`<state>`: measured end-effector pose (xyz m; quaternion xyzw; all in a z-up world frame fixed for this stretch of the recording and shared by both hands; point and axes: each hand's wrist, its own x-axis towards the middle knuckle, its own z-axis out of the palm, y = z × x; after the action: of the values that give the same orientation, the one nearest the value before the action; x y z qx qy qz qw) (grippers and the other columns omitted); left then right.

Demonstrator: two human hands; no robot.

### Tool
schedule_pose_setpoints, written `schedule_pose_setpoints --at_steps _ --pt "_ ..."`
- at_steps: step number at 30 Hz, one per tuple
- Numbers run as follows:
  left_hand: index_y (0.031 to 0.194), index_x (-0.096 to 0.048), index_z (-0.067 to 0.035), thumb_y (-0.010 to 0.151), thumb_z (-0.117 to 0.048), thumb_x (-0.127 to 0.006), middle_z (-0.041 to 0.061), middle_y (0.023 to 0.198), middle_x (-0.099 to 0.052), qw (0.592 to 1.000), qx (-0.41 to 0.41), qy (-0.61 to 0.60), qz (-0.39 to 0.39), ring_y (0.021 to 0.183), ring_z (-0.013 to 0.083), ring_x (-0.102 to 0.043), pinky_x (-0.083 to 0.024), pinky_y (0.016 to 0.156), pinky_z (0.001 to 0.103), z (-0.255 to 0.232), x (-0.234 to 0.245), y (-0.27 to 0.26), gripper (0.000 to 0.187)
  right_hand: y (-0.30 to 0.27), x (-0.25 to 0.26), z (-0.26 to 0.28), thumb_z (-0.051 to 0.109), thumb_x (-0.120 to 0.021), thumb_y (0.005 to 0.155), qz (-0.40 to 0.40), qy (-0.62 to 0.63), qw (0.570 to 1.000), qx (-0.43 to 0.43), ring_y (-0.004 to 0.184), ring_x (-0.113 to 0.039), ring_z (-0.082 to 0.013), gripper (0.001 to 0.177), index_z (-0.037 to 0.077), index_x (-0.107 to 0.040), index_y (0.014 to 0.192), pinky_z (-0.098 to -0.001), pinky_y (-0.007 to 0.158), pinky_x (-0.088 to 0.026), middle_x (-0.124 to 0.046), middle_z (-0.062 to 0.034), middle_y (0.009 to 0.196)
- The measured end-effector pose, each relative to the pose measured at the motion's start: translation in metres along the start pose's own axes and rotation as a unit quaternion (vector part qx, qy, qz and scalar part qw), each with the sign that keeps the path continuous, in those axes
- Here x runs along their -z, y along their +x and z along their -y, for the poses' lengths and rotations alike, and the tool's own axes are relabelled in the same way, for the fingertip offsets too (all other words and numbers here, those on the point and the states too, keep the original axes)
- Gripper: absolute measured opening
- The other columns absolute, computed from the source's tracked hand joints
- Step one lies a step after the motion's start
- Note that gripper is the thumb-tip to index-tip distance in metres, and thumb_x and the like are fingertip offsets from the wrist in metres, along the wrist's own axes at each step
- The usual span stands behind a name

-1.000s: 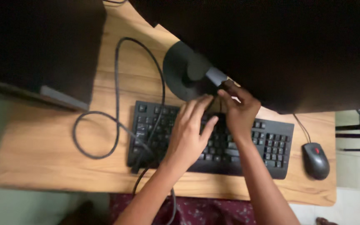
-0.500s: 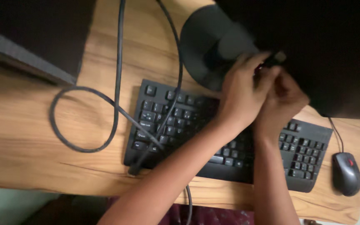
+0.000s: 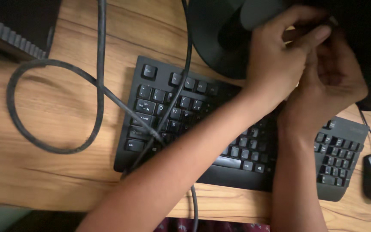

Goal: The person connects cables to the back of a desktop tower under a desk, plugs a cable into the monitor, and adjusts the monitor's position and angle on the desk. They handle a power strip and loose cables on a side table while routing the connections.

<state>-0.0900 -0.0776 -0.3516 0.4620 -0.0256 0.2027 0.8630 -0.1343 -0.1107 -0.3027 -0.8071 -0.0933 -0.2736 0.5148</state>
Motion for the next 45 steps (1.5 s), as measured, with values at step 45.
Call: schedule_pose_setpoints --at_steps 45 --pt "0.104 -0.065 -0.001 0.095 0.004 -0.069 0.002 0.099 -0.065 0.966 0.230 -0.029 -0.113 0.093 0.0101 -0.061 -0.049 0.081 0.027 -0.059 0.005 0.002 0.011 -0.008 -0.021 -0.008 -0.003 -0.066 0.091 -0.144 0.105 0.954 -0.243 0.076 -0.068 -0.0123 0.015 -0.008 -0.075 0.102 -0.0265 0.069 -0.055 -0.077 -0.0119 0.090"
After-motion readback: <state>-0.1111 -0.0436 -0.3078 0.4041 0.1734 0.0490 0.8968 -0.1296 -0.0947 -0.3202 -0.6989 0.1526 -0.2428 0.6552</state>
